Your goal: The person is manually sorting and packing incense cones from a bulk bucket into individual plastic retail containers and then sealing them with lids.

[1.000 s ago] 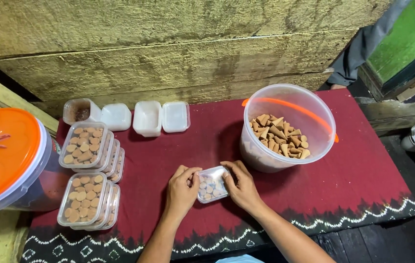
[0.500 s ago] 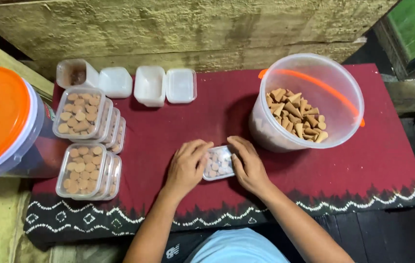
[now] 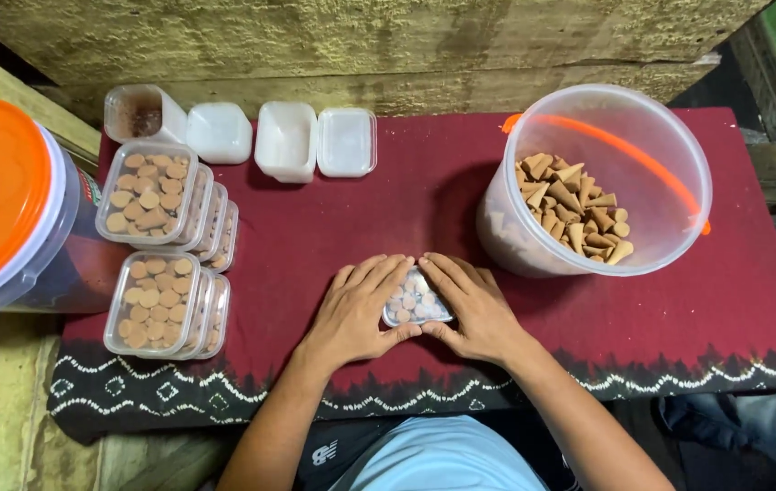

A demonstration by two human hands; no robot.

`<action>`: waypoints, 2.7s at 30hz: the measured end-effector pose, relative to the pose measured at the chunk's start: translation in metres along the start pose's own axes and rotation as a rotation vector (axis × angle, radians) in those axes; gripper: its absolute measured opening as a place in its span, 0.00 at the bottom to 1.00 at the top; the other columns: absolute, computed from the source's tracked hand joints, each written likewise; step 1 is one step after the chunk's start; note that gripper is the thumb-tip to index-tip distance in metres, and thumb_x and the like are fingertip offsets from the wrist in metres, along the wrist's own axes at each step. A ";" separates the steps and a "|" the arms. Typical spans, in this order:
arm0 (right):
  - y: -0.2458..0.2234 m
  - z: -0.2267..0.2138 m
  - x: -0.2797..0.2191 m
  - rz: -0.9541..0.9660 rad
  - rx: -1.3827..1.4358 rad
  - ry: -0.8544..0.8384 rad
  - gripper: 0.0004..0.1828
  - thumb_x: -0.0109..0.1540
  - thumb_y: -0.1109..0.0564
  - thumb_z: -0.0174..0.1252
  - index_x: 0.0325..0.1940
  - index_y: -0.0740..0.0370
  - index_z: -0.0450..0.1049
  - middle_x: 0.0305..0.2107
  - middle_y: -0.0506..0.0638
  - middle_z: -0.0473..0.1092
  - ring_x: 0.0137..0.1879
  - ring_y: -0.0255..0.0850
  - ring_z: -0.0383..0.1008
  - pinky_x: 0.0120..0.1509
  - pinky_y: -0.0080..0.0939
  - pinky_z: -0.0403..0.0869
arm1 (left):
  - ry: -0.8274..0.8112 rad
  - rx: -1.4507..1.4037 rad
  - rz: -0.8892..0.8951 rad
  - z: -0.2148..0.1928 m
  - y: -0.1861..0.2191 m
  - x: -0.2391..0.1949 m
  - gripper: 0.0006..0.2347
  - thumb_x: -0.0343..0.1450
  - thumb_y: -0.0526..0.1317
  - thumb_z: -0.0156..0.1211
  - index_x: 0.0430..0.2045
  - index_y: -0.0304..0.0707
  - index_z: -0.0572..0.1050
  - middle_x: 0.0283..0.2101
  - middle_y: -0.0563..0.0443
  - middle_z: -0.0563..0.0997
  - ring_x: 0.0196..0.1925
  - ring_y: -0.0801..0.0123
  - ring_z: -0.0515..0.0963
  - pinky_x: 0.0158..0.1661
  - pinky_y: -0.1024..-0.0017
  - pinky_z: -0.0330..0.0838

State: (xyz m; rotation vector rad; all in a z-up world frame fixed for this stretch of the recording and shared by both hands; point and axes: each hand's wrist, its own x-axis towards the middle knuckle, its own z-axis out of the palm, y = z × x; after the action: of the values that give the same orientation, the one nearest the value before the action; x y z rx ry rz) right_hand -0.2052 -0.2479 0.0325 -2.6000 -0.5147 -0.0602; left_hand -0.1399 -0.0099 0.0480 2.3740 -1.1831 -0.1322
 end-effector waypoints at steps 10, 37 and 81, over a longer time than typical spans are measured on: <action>-0.006 -0.017 0.004 0.035 0.162 -0.077 0.42 0.66 0.35 0.47 0.79 0.55 0.52 0.70 0.59 0.58 0.73 0.66 0.57 0.61 0.68 0.65 | -0.078 -0.043 -0.038 -0.010 0.001 0.001 0.37 0.69 0.60 0.56 0.72 0.46 0.56 0.71 0.46 0.64 0.70 0.50 0.64 0.60 0.51 0.60; 0.002 0.011 -0.013 0.294 0.512 0.117 0.38 0.64 0.56 0.59 0.78 0.53 0.58 0.64 0.63 0.66 0.72 0.60 0.62 0.71 0.60 0.61 | 0.050 -0.244 -0.196 0.007 0.009 -0.014 0.44 0.67 0.50 0.65 0.75 0.36 0.45 0.62 0.33 0.72 0.64 0.44 0.69 0.59 0.50 0.61; -0.003 0.013 0.080 -0.022 1.022 0.684 0.31 0.75 0.44 0.35 0.68 0.75 0.62 0.33 0.44 0.57 0.43 0.34 0.62 0.56 0.39 0.67 | 0.767 -0.806 0.165 0.014 -0.014 0.071 0.19 0.81 0.45 0.37 0.52 0.26 0.72 0.44 0.41 0.73 0.44 0.61 0.75 0.52 0.61 0.71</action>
State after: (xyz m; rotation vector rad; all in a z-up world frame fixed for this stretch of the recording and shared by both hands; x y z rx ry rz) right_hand -0.1328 -0.2116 0.0327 -1.4434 -0.2130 -0.5209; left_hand -0.0891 -0.0630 0.0383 1.3959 -0.7316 0.2860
